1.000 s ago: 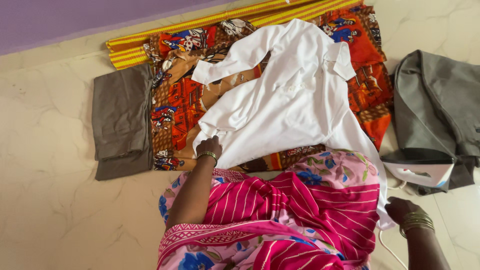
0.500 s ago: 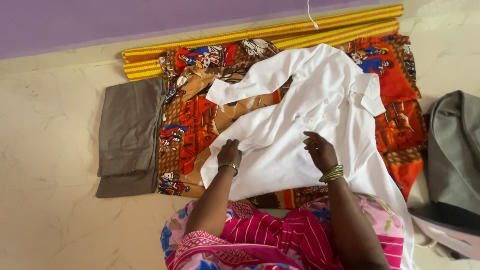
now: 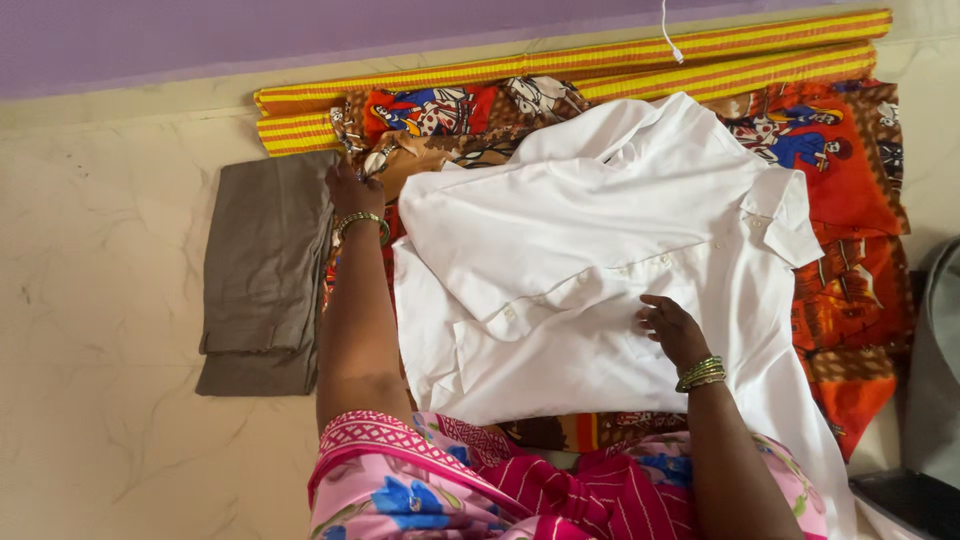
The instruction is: The person sits on the floor and irons a white shirt laid out on a patterned mat. They button the shirt, smooth the fabric, and use an electric iron to press the front and sleeves.
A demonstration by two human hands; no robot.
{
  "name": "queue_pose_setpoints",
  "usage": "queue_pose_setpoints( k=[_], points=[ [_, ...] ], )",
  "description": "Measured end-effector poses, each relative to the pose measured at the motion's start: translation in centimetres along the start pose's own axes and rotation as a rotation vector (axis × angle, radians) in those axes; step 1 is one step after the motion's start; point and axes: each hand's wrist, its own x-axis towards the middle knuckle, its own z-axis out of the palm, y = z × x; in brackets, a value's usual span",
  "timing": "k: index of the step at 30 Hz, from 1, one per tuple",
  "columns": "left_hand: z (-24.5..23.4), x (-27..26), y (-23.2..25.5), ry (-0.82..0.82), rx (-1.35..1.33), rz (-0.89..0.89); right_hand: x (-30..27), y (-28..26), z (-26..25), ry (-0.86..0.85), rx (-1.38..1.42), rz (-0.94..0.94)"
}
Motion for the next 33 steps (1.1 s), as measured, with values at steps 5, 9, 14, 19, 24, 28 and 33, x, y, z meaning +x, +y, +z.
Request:
queue_pose_setpoints(
  k=[5,9,14,19,24,28,33],
  points=[
    [0.5,-5.9,1.9,-0.751,0.125,-0.275,0.0,-0.5,0.0,-0.036,-0.038,0.083],
    [-0.9,-16.1,3.8,-1.801,-0.212,-1.042,-0.3,-1.3,0.5,-0.058,-0.044,0.089],
    [0.4,-22.3,7.4,-1.155,-0.349,-0.478,-0.6,-2.0,1.0,-0.070,-0.092,0.069],
    [0.1,-22.0,7.2,-0.588,-1.253,-1.496,-1.2,-2.0,0.6,-0.070,-0.076,0.039],
    [-3.1,-19.7,2.5,-0.287,-0.996,-1.364,-1.4,-2.3,0.6,-0.095,-0.067,0.021],
    [-6.8,-20.0,-0.8,0.106,-1.001,-1.561,-1.5,-2.7,0.6,-0.096,-0.059,0.024],
    [-10.0,-21.7,1.6,-1.186,-0.323,-1.298,-1.9,-3.2,0.8,-0.076,-0.064,0.019]
  ],
)
